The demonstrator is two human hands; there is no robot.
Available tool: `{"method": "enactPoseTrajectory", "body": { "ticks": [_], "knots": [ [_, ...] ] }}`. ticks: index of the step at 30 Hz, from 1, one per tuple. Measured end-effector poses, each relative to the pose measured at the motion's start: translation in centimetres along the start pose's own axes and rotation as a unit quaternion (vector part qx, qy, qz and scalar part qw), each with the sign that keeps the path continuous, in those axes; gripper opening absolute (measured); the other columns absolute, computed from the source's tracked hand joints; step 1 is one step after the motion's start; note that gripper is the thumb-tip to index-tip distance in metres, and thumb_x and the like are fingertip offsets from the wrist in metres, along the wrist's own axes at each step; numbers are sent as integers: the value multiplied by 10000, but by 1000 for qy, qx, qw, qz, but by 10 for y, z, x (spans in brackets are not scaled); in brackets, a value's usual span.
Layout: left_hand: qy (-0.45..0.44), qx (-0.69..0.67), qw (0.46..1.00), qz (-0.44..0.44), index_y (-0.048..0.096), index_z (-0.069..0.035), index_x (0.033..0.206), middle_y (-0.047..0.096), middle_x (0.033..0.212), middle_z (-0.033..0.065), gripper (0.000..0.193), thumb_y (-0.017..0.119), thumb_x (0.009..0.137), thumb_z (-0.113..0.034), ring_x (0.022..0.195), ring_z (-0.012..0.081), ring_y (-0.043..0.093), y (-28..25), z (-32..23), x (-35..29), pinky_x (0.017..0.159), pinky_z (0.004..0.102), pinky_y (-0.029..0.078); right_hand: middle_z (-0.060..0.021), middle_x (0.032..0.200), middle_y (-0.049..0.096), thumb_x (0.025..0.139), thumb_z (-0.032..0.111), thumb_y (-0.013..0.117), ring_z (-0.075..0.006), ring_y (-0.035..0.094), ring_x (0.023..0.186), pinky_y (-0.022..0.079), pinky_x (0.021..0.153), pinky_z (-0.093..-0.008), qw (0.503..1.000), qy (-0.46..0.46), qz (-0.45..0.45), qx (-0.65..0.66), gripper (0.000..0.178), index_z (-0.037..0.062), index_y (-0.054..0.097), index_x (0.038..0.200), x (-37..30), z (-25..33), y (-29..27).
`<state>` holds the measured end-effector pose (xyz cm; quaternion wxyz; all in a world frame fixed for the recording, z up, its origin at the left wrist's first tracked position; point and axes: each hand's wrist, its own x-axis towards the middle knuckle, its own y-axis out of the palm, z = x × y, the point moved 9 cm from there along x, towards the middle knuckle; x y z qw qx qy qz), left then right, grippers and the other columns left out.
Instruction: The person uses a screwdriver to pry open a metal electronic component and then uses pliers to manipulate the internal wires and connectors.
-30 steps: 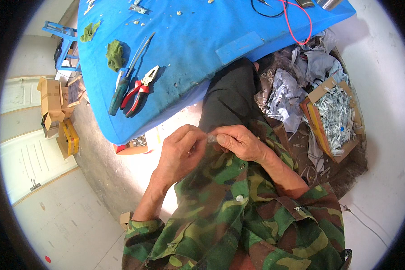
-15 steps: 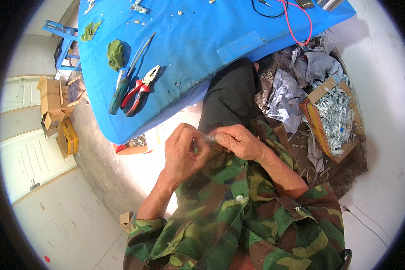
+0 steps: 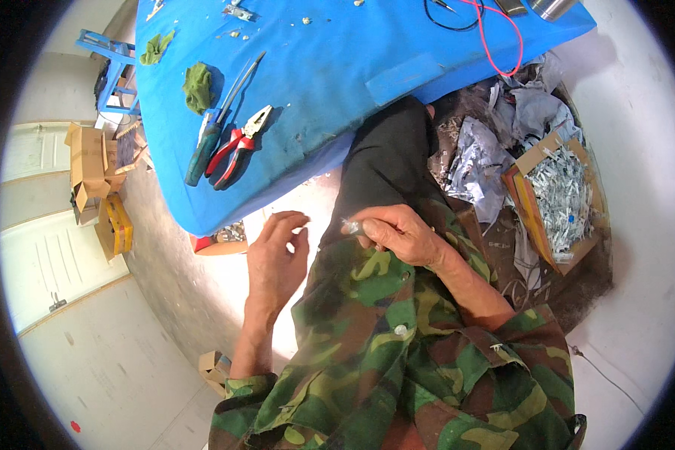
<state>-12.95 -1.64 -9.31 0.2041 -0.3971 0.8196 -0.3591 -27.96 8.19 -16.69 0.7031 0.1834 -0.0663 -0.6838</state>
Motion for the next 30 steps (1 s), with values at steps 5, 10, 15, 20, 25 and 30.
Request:
{"method": "enactPoseTrajectory", "body": {
  "ticks": [5, 10, 15, 20, 25, 30],
  "knots": [
    [-12, -149, 987, 51, 751, 7, 1043, 730, 1026, 109, 144, 729, 924, -71, 775, 119, 672, 13, -26, 3, 593, 239, 522, -19, 850, 650, 1050, 189, 562, -95, 580, 787, 487, 708, -282, 999, -22, -15, -29, 287, -46, 680, 1165, 0, 4, 1],
    [-27, -206, 975, 72, 736, 32, 1034, 718, 992, 95, 225, 727, 969, -184, 832, 130, 654, 26, -18, 3, 675, 247, 511, -58, 841, 659, 1035, 166, 598, -116, 595, 786, 499, 722, -299, 994, -66, -25, -85, 257, -43, 678, 1161, 1, 7, 2],
    [-30, -192, 979, 64, 701, 43, 999, 691, 944, 82, 228, 717, 985, -184, 783, 105, 600, 28, -17, 3, 671, 252, 484, -106, 865, 686, 1027, 171, 617, -145, 622, 796, 509, 732, -317, 989, -83, -36, -115, 256, -44, 682, 1150, 3, 7, 2],
    [20, -149, 988, 22, 620, 33, 915, 637, 878, 65, 127, 642, 991, -66, 729, 91, 554, 28, -30, 3, 651, 239, 462, -157, 920, 717, 1015, 158, 628, -197, 677, 840, 527, 765, -340, 982, -110, -51, -144, 247, -48, 684, 1139, 3, 10, 3],
    [25, -171, 983, -54, 594, 33, 922, 628, 869, 96, 40, 632, 936, 34, 690, 126, 583, 26, -18, -6, 608, 257, 491, -178, 966, 725, 1005, 144, 631, -217, 695, 862, 533, 777, -339, 982, -115, -56, -140, 247, -49, 683, 1150, 5, 16, 5],
    [-66, -294, 945, -124, 583, 15, 973, 600, 920, 52, 90, 559, 1029, -50, 672, 64, 529, -20, 0, 1, 589, 223, 447, -138, 946, 709, 1007, 138, 632, -170, 658, 834, 525, 761, -318, 990, -53, -69, -110, 270, -55, 676, 1190, -1, 1, -8]
  ]
}}
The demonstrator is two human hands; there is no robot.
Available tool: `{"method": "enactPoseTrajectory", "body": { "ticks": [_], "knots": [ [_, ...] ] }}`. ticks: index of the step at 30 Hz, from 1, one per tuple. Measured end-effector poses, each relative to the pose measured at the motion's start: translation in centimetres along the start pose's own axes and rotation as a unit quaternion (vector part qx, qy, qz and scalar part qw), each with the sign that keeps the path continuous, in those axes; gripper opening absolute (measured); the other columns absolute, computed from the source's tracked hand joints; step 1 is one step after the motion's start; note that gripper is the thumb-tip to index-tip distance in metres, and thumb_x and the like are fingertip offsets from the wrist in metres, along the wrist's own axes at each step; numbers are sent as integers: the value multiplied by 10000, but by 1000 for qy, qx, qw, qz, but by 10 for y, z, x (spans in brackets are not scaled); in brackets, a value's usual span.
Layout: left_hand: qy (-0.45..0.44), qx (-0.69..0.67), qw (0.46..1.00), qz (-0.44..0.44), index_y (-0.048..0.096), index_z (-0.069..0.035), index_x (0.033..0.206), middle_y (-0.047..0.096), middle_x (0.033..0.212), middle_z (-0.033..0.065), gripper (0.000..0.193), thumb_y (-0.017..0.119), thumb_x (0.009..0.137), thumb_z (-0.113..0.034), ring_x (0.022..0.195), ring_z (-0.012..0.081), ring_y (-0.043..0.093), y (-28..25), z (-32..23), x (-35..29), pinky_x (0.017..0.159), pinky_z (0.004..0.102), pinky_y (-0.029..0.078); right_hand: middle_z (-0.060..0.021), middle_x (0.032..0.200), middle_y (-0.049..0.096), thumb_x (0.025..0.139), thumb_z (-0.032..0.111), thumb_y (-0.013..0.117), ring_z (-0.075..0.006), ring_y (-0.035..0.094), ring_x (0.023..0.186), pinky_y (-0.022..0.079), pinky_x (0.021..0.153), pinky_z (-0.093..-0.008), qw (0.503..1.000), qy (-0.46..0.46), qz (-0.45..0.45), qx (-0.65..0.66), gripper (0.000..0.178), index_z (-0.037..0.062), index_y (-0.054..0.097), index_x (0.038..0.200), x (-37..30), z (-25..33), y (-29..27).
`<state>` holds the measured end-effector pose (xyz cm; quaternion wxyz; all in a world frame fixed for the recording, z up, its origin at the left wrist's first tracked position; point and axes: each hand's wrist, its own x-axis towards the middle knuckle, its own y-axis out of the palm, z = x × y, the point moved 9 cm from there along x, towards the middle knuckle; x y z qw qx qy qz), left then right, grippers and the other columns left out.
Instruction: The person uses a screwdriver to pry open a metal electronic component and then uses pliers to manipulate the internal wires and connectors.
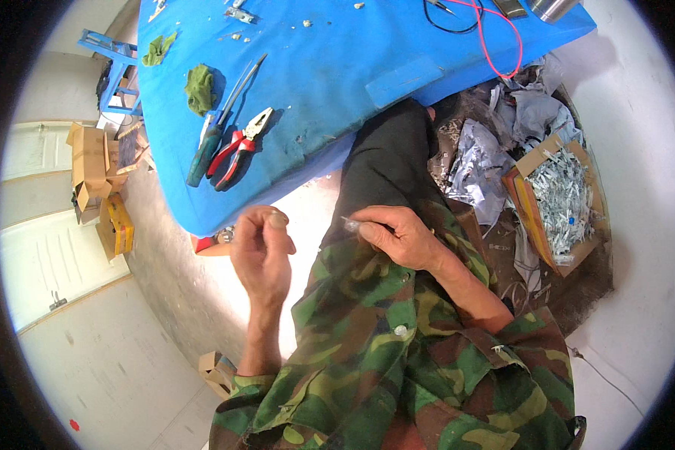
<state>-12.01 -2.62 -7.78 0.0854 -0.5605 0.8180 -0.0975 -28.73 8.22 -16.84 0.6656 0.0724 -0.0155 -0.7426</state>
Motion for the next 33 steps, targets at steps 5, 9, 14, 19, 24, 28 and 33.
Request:
{"method": "enactPoseTrajectory", "body": {
  "ticks": [5, 9, 14, 19, 24, 28, 33],
  "knots": [
    [-54, 231, 971, 27, 616, 14, 860, 600, 772, 26, 190, 665, 985, -120, 654, 84, 546, -34, 46, 5, 585, 260, 453, -56, 931, 679, 1015, 146, 638, -100, 603, 827, 512, 751, -278, 998, 15, 21, 54, 299, -47, 658, 1242, 1, 1, 5],
    [17, 472, 880, 49, 658, -8, 793, 672, 750, 123, 232, 745, 911, -188, 670, 274, 671, -43, 75, -2, 634, 401, 519, -4, 958, 657, 1022, 143, 638, -61, 577, 844, 504, 751, -249, 994, 24, 24, 99, 309, -33, 645, 1274, 0, 5, 5],
    [6, 491, 867, 83, 665, -73, 945, 717, 976, 94, 130, 730, 888, -171, 741, 332, 698, -48, 97, -12, 692, 453, 544, 28, 949, 635, 1016, 109, 640, -43, 560, 842, 491, 754, -228, 988, 37, 21, 151, 298, -19, 642, 1284, -3, 6, 2],
    [32, 422, 904, 50, 662, -42, 968, 719, 1023, 111, 105, 709, 890, -94, 745, 284, 715, -26, 69, -10, 682, 414, 556, 36, 953, 609, 1001, 79, 649, -39, 540, 845, 473, 762, -221, 987, 31, 27, 156, 286, -9, 648, 1274, -4, 19, 1],
    [61, 294, 952, 64, 640, 8, 977, 731, 1043, 127, 157, 752, 874, -33, 706, 176, 681, 9, 27, -13, 616, 320, 551, 20, 1042, 609, 984, 61, 673, -43, 534, 903, 459, 804, -209, 985, -61, -10, 158, 279, -5, 647, 1254, -6, 32, -4],
    [93, 199, 970, 102, 634, 15, 942, 740, 1031, 126, 116, 737, 893, -11, 723, 126, 665, 39, 1, -27, 597, 267, 536, 17, 1044, 622, 971, 54, 699, -47, 549, 915, 469, 813, -213, 978, -47, -54, 198, 280, 3, 646, 1241, -15, 39, -9],
    [120, 132, 973, 147, 650, 30, 1207, 723, 1033, 104, 332, 751, 913, -89, 821, 140, 682, 72, -23, -48, 729, 282, 558, -24, 1068, 683, 961, 41, 712, -100, 633, 939, 527, 814, -253, 947, -71, -148, 276, 250, 39, 630, 1197, -20, 33, -28]
  ]
}}
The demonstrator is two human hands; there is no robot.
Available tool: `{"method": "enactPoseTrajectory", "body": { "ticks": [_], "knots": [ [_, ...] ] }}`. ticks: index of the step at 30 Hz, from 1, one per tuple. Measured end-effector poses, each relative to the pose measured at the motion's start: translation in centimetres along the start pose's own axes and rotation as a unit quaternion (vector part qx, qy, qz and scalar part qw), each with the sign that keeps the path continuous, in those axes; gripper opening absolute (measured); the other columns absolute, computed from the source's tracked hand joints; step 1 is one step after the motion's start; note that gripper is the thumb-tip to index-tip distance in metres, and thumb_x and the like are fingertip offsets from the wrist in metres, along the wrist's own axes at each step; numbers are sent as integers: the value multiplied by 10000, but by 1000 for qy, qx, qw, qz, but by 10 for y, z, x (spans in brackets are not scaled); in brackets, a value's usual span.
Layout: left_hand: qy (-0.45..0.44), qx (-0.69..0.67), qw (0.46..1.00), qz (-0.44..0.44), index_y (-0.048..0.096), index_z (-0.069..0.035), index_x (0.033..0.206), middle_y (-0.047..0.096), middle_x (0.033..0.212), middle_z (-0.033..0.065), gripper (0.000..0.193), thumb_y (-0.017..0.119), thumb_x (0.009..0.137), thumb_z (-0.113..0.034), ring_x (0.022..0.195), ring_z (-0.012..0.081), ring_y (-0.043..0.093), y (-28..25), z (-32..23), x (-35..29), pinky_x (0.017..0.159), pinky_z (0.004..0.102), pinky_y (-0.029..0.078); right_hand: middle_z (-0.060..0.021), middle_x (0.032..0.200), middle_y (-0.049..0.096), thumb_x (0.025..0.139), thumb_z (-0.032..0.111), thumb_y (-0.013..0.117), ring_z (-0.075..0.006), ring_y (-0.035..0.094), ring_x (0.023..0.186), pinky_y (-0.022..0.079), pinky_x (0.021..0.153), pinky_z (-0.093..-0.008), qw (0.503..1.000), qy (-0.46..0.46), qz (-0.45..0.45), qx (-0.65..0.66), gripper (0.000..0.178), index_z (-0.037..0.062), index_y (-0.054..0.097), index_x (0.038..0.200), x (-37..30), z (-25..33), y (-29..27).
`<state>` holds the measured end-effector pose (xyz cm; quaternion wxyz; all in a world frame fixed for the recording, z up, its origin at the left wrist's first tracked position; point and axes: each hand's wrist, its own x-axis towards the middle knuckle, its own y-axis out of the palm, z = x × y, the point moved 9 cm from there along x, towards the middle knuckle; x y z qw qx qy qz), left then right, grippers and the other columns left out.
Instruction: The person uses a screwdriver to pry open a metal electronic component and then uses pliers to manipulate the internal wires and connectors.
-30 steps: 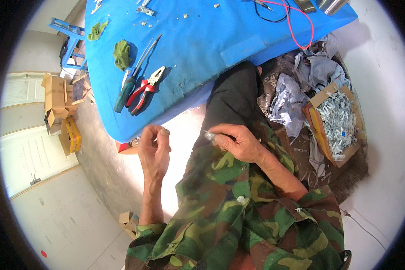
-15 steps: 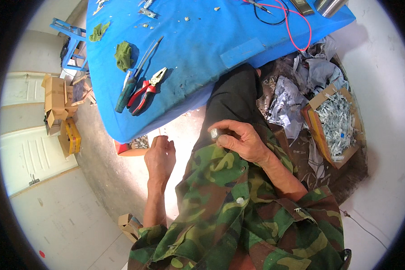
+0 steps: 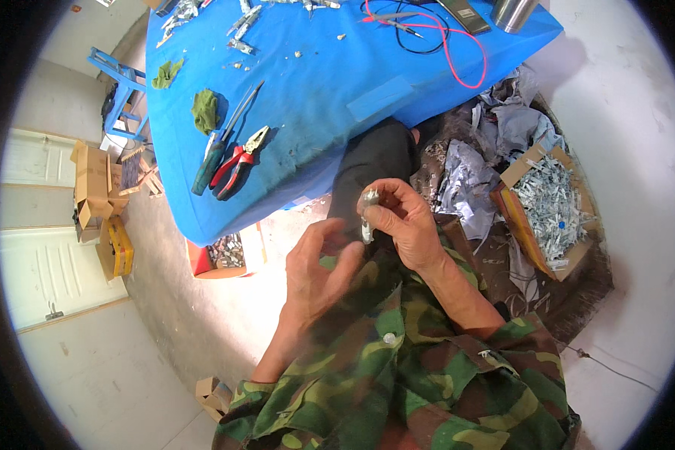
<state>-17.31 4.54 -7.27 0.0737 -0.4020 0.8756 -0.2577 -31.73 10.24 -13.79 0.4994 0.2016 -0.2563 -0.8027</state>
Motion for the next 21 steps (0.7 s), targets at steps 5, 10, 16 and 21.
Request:
{"method": "enactPoseTrajectory", "body": {
  "ticks": [5, 10, 16, 21],
  "knots": [
    [-3, -22, 999, -24, 654, -22, 1182, 734, 949, 149, 391, 823, 849, -141, 800, 250, 731, 14, -21, -8, 716, 340, 578, -55, 1064, 673, 963, 35, 711, -109, 640, 927, 544, 807, -280, 993, -1, -28, 112, 248, 38, 585, 1178, -10, 11, 8],
    [64, 103, 991, -55, 681, -21, 1170, 728, 875, 140, 275, 748, 905, -53, 718, 200, 707, 3, -43, -17, 647, 313, 554, -76, 1063, 668, 973, 42, 699, -124, 647, 937, 555, 845, -285, 993, -20, 3, 118, 257, 31, 560, 1188, -24, 21, 14],
    [142, 191, 969, -68, 673, -67, 1175, 704, 873, 130, 330, 754, 858, -34, 729, 311, 701, -14, -62, -33, 619, 390, 549, -61, 1088, 671, 971, 54, 706, -122, 648, 962, 552, 835, -272, 995, -63, 62, -46, 267, 8, 604, 1214, -43, 47, 28],
    [220, 274, 934, -68, 655, -56, 1208, 715, 900, 113, 375, 767, 850, -58, 782, 297, 708, -28, -84, -46, 642, 395, 558, -53, 1128, 689, 933, 25, 726, -122, 670, 978, 553, 810, -265, 972, -101, 109, -180, 283, -2, 659, 1207, -60, 73, 46]
  ]
}}
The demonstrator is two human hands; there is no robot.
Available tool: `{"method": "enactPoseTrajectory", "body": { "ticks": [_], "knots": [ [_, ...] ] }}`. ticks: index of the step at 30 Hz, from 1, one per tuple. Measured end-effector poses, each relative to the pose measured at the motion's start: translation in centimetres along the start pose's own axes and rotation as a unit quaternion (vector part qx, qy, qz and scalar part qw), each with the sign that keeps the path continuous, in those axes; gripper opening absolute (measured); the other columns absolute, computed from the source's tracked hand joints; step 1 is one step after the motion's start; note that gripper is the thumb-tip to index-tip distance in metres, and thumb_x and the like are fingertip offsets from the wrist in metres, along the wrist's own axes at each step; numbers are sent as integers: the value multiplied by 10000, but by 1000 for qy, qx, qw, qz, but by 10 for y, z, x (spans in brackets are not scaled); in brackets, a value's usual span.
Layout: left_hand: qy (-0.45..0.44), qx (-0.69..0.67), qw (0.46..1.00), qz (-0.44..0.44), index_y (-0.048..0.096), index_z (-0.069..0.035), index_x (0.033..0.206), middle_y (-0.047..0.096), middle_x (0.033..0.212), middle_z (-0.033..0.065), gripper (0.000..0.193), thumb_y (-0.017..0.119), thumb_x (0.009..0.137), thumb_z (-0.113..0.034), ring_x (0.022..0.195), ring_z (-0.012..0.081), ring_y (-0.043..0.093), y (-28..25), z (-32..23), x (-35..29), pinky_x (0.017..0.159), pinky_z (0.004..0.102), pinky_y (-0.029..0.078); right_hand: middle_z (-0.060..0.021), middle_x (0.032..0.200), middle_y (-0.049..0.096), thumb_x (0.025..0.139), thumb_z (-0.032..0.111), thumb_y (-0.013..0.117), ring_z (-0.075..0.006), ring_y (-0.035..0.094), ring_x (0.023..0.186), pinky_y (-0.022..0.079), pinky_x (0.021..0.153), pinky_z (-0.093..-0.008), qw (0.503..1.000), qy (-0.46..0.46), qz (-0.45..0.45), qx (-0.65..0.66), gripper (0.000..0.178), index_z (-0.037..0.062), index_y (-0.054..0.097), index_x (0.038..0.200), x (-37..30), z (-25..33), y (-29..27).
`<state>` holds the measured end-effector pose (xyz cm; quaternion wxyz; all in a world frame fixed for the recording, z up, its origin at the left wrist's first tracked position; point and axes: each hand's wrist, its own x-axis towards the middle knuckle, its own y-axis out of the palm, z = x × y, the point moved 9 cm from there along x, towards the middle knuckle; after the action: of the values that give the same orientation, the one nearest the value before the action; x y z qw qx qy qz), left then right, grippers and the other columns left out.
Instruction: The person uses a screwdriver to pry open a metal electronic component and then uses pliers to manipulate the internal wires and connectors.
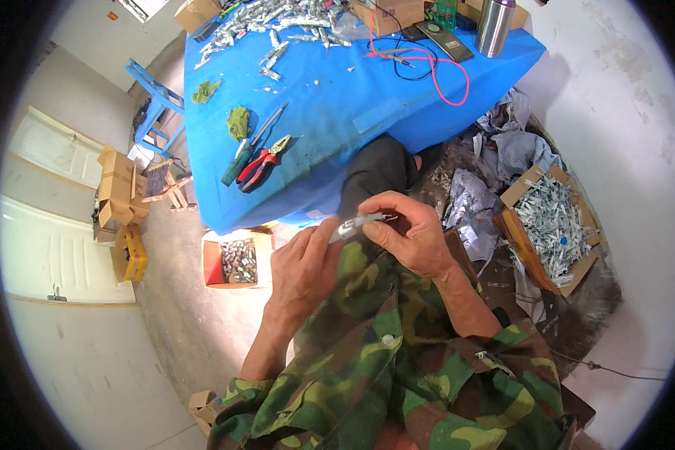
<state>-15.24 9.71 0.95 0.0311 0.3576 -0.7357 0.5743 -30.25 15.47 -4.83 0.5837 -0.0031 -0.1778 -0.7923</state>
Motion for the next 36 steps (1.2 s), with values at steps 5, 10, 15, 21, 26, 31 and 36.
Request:
{"method": "enactPoseTrajectory", "body": {
  "ticks": [5, 10, 15, 21, 26, 31, 36],
  "knots": [
    [11, 24, 1000, 3, 649, -45, 1202, 715, 914, 114, 377, 776, 848, -82, 765, 295, 700, -22, -2, -5, 640, 383, 552, -108, 1042, 696, 861, 6, 760, -204, 707, 888, 572, 752, -307, 963, -174, 21, -205, 285, 17, 695, 1138, 1, 55, 21],
    [22, 22, 999, 28, 651, -47, 1183, 710, 931, 104, 368, 786, 847, -107, 789, 291, 698, -35, -5, -4, 657, 388, 545, -130, 1006, 691, 833, 57, 798, -272, 703, 802, 567, 710, -342, 941, -206, 16, -267, 265, 21, 707, 1079, 0, 63, 29],
    [62, 92, 994, -7, 664, -44, 1163, 704, 1028, 98, 402, 815, 798, -119, 905, 290, 688, -55, -20, -2, 755, 397, 556, -138, 898, 686, 836, 113, 813, -302, 679, 756, 533, 663, -371, 938, -211, 52, -270, 216, 16, 719, 1004, 0, 60, 33],
    [123, 110, 986, -19, 696, -63, 1113, 721, 1045, 74, 381, 852, 770, -120, 938, 294, 679, -56, -33, 1, 798, 415, 533, -138, 887, 691, 873, 159, 788, -331, 664, 761, 526, 682, -388, 972, -120, 92, -180, 209, 5, 724, 998, -1, 41, 29],
    [141, 121, 982, 21, 702, -59, 1051, 723, 977, 68, 322, 849, 773, -128, 900, 278, 677, -49, -34, 3, 777, 404, 530, -134, 1045, 691, 874, 142, 764, -333, 672, 914, 550, 800, -415, 932, -210, 35, -294, 280, 24, 702, 1121, -10, 66, 31],
    [155, 119, 980, 19, 698, -50, 1031, 718, 953, 69, 292, 840, 786, -120, 880, 279, 677, -49, -37, 5, 769, 403, 528, -135, 1140, 668, 865, 134, 748, -330, 660, 1014, 548, 849, -426, 880, -268, 67, -386, 388, 34, 656, 1228, -17, 71, 43],
    [157, 130, 979, 19, 696, -51, 1018, 716, 944, 67, 275, 835, 793, -126, 865, 278, 674, -47, -37, 7, 759, 401, 524, -121, 972, 622, 879, 170, 737, -328, 651, 927, 535, 761, -437, 871, -257, 64, -414, 315, 17, 620, 1128, -17, 62, 43]
  ]
}}
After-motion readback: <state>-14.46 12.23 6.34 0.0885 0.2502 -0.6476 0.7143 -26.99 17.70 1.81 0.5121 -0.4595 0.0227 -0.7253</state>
